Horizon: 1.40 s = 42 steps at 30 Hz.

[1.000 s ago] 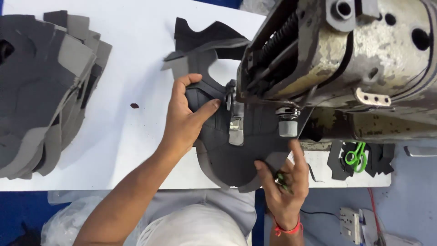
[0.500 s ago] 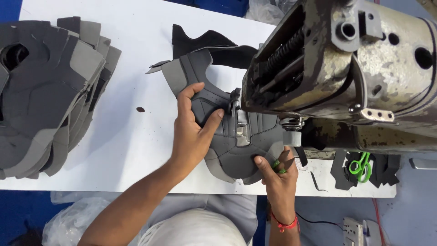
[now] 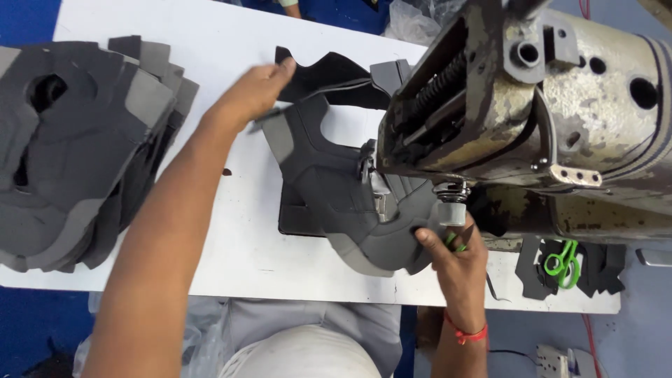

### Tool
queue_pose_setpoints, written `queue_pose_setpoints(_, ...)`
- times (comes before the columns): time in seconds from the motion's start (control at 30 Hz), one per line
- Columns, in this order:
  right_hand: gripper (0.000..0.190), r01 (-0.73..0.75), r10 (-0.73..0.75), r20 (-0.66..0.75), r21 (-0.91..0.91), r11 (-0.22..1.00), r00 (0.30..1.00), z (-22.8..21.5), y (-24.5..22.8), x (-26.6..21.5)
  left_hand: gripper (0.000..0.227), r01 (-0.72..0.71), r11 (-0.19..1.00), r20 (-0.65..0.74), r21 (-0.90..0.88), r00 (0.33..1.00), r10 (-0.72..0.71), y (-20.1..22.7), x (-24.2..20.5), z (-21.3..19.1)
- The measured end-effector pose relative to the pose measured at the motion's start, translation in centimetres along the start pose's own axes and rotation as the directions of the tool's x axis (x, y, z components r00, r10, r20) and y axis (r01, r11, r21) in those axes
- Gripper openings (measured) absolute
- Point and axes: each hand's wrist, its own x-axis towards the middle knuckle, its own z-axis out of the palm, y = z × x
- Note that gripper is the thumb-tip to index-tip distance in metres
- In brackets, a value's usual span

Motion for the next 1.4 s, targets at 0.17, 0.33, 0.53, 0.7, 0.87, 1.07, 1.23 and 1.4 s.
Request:
queue_pose_setpoints(0.17,0.032,0.014,-0.014,0.011,0.047,0.999,1.0,0.0,0.1,1.7,0.098,0.363,0.919,0.338,-0.155,0.893,-0.296,0.5,-2.9,1.0)
queue_pose_setpoints(0.33,0.036,0.041,-0.045,-0.059,-0.059,0.997,0.997,0.0,0.6,1.4,0.097,0.437,0.771,0.394,-0.463,0.881,-0.263,0.6,-7.5,-1.5)
queue_pose_setpoints(0.53,0.062,0.167,-0.185,-0.26,-0.092,0.982,0.948,-0.4,-1.7,-2.9,0.055,-0.197,0.914,-0.357,-0.355,0.932,0.062,6.9,-15.7,-8.3)
queue_pose_setpoints(0.7,0.052,0.401,-0.528,-0.183,-0.463,0.79,0.829,-3.1,-1.5,-6.8,0.042,-0.402,0.883,-0.577,0.243,0.672,0.465,10.8,-20.1,-9.0)
queue_pose_setpoints(0.87,0.041,0.431,-0.51,-0.092,-0.42,0.798,0.855,-0.8,-6.5,-7.0,0.04,-0.47,0.821,-0.566,0.324,0.599,0.567,13.2,-22.3,-9.1)
queue_pose_setpoints(1.07,0.03,0.729,-0.674,0.294,-0.393,0.561,0.678,8.4,-13.6,-3.9,0.042,-0.449,0.775,-0.516,0.445,0.579,0.631,14.3,-23.8,-9.0)
queue_pose_setpoints(1.23,0.029,0.752,-0.698,0.337,-0.486,0.446,0.632,11.0,-15.4,-3.1,0.041,-0.459,0.713,-0.469,0.53,0.542,0.697,15.2,-24.7,-9.3)
queue_pose_setpoints(1.4,0.029,0.777,-0.7,0.398,-0.511,0.367,0.593,11.4,-16.1,-3.2,0.038,-0.456,0.674,-0.406,0.581,0.556,0.725,16.2,-25.2,-9.4)
